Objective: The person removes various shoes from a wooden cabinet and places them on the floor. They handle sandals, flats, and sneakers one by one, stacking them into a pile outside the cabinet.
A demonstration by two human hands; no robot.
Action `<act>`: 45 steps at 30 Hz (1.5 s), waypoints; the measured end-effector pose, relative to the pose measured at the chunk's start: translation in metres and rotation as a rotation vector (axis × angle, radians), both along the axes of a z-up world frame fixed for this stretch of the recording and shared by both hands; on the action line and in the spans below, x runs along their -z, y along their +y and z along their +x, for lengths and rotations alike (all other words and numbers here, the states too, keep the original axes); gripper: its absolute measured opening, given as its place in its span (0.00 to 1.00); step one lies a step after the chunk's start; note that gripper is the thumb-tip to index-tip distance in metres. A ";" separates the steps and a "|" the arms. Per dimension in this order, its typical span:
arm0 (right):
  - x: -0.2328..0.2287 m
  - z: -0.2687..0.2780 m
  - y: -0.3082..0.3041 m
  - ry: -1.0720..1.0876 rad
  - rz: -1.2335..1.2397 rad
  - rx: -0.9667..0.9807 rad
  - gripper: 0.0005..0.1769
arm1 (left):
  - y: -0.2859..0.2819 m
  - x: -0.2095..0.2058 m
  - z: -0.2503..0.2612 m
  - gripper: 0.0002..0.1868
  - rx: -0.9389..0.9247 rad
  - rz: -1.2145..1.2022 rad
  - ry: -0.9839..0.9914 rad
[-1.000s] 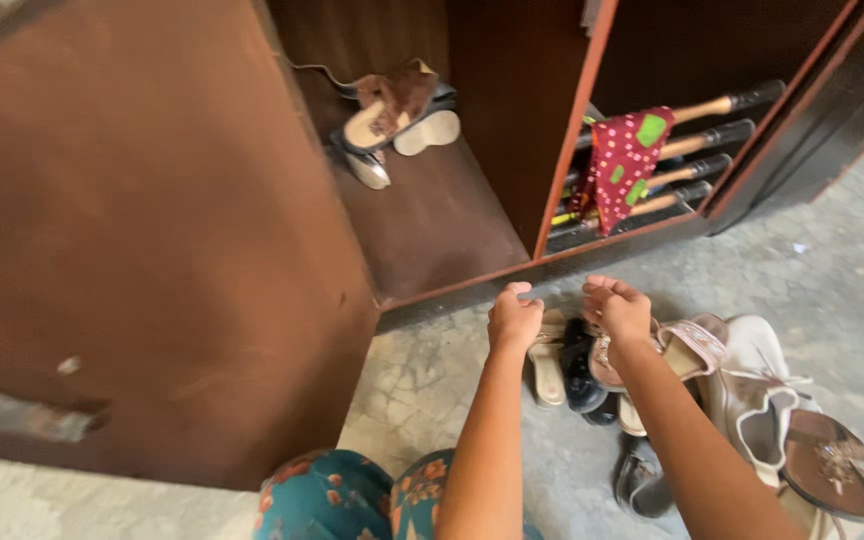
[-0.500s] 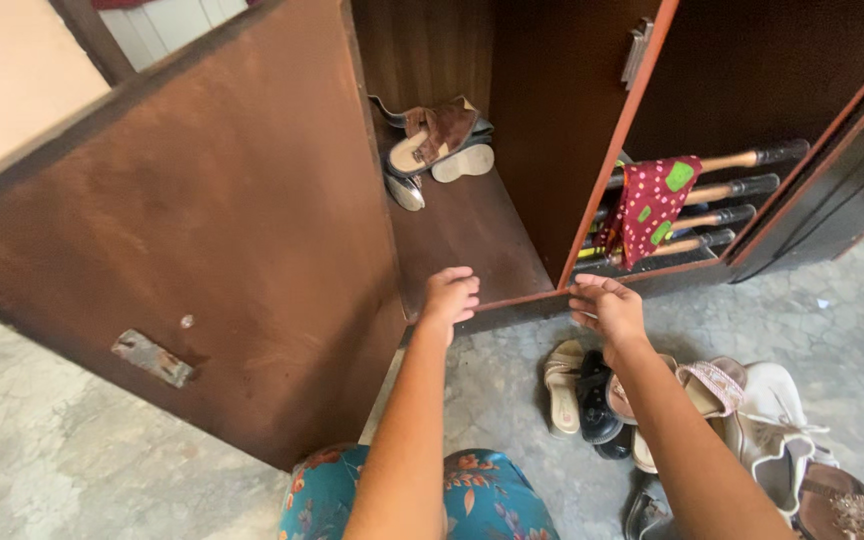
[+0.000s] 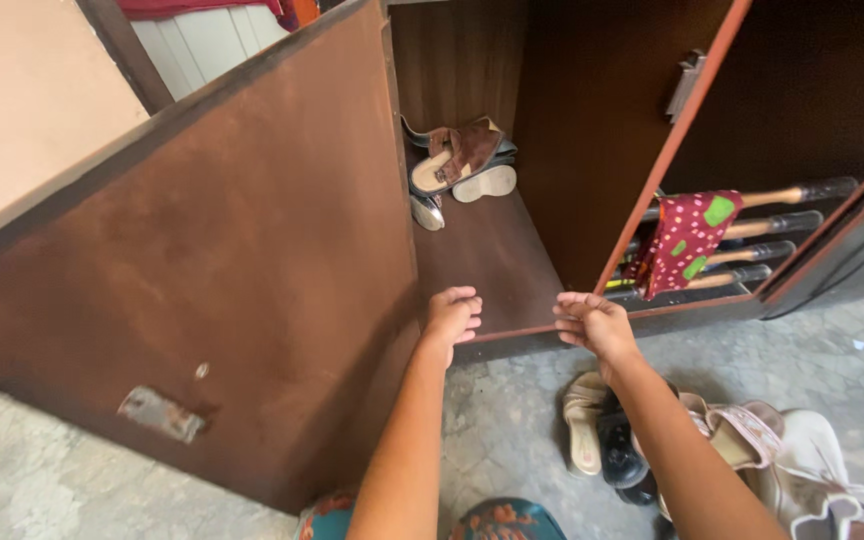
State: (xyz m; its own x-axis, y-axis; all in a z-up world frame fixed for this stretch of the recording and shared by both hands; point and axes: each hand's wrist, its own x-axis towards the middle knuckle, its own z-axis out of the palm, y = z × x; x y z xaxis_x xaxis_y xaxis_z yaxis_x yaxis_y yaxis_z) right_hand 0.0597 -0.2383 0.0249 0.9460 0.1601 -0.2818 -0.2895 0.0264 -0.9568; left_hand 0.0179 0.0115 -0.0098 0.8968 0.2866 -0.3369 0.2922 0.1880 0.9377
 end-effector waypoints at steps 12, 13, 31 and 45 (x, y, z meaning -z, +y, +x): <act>0.040 0.071 0.057 0.064 -0.037 -0.041 0.12 | 0.010 0.040 0.069 0.25 0.003 0.042 0.078; 0.043 0.077 0.063 0.060 -0.028 -0.045 0.12 | 0.013 0.042 0.075 0.25 0.000 0.058 0.086; 0.073 0.191 0.185 0.062 -0.014 -0.041 0.15 | 0.063 0.075 0.196 0.28 -0.210 0.286 0.053; 0.145 0.281 0.233 0.033 0.038 -0.041 0.17 | 0.093 0.103 0.312 0.40 -0.445 0.570 0.094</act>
